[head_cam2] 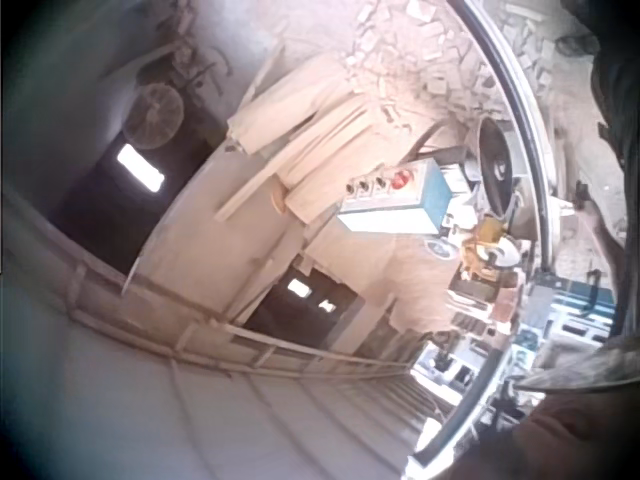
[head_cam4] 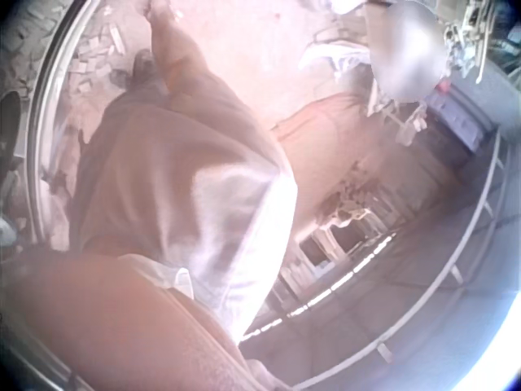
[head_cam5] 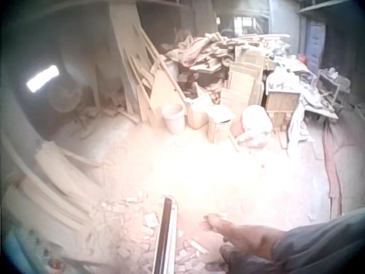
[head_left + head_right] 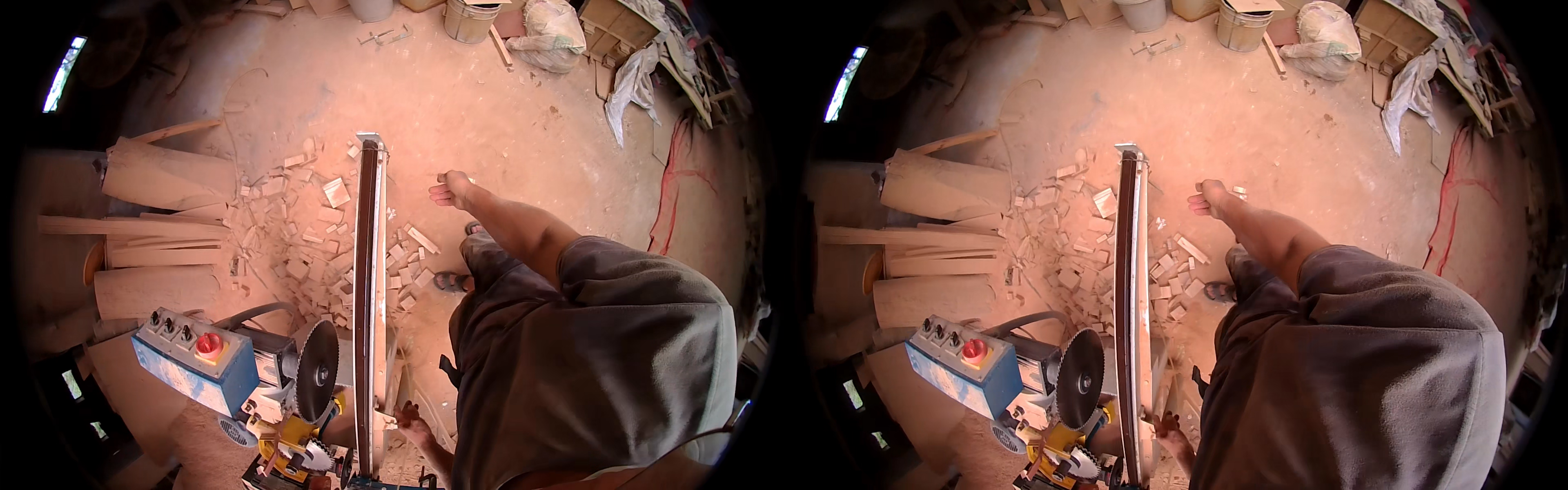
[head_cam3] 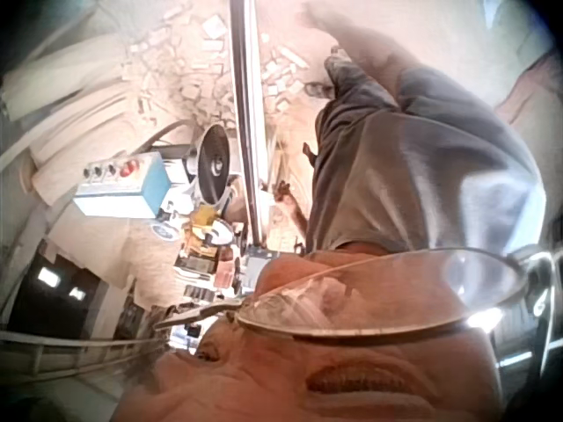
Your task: The person removes a sandal, then uses a wrench to loosen and remove a circular saw blade from a woodworking machine. They handle the blade and a metal washer, then reinstall the blade and tighten it back into place.
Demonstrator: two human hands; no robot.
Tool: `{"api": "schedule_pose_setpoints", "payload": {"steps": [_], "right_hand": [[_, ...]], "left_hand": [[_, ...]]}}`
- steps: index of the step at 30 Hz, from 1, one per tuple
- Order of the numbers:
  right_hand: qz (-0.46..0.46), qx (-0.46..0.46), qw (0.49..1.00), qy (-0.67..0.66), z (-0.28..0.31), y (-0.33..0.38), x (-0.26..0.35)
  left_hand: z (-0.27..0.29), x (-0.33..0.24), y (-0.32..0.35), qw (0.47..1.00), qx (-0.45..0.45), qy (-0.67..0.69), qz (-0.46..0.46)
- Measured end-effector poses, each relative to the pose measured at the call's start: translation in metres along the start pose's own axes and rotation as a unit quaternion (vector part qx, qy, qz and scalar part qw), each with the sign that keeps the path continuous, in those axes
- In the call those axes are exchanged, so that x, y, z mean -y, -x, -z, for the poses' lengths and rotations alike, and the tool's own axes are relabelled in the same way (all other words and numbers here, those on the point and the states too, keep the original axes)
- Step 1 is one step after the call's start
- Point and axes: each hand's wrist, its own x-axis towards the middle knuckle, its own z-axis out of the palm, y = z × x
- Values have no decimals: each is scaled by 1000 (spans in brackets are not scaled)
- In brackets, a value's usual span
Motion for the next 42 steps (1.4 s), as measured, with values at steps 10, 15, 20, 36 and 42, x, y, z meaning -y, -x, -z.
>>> {"api": "schedule_pose_setpoints", "payload": {"steps": [10,15,20,36,42], "right_hand": [[-122,14,991,-56,-80,-127,35],[-228,28,970,-82,-107,-165,36],[-211,30,930,-298,-105,-232,21],[77,223,957,-167,-111,-182,187],[298,369,879,56,-146,-43,248]], "left_hand": [[-108,-78,59,983,-78,31,164],[-179,-150,69,972,-81,-56,214],[-219,-188,59,963,-77,-99,238],[-248,-123,124,901,-185,247,306],[-310,-204,89,968,-153,68,186]]}}
